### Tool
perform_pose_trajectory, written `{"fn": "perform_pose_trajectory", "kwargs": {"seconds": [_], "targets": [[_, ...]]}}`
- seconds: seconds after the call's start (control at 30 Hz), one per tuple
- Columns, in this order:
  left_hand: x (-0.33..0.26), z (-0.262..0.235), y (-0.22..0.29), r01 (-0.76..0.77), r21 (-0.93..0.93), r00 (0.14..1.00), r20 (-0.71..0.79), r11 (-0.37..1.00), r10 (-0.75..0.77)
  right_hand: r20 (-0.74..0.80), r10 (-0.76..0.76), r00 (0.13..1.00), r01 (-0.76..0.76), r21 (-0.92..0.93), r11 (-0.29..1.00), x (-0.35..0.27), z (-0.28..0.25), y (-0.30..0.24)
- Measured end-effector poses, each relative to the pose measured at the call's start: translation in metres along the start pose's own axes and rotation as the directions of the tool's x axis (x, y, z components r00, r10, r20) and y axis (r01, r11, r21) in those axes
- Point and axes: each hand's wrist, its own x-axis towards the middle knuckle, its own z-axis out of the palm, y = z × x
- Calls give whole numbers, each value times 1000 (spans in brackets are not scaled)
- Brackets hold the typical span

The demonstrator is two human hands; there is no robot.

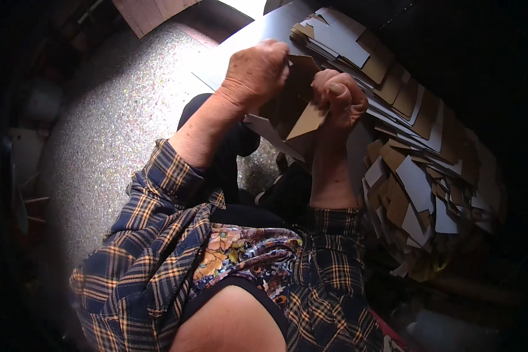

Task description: Manually folding flat corrugated cardboard sheets into assembled boxes.

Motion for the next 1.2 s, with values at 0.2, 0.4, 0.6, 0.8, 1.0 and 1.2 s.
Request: {"fn": "perform_pose_trajectory", "kwargs": {"seconds": [0.2, 0.4, 0.6, 0.8, 1.0, 1.2], "targets": [[-6, 16, 7, -36, -352, 997, -75, 935, 10, -64, -66, 996, 61, -68, 996, -8, -9, -9], [-16, 24, 5, -73, -658, 996, -12, 750, 86, -82, -48, 995, 40, -91, 995, -10, -10, -7], [-21, 42, -1, -164, -577, 978, 9, 800, 207, -118, -4, 993, -9, -106, 994, -16, -10, -5], [-17, 48, -1, 110, -740, 939, 296, 664, 174, -195, 9, 981, -15, -29, 999, -16, -21, -7], [-21, 61, -14, 264, -794, 925, 370, 548, 92, -202, 48, 978, -44, 25, 999, -13, -15, -7], [-20, 62, -8, 465, -639, 846, 525, 613, -94, -171, 65, 983, -46, 112, 993, -10, -15, -13]]}}
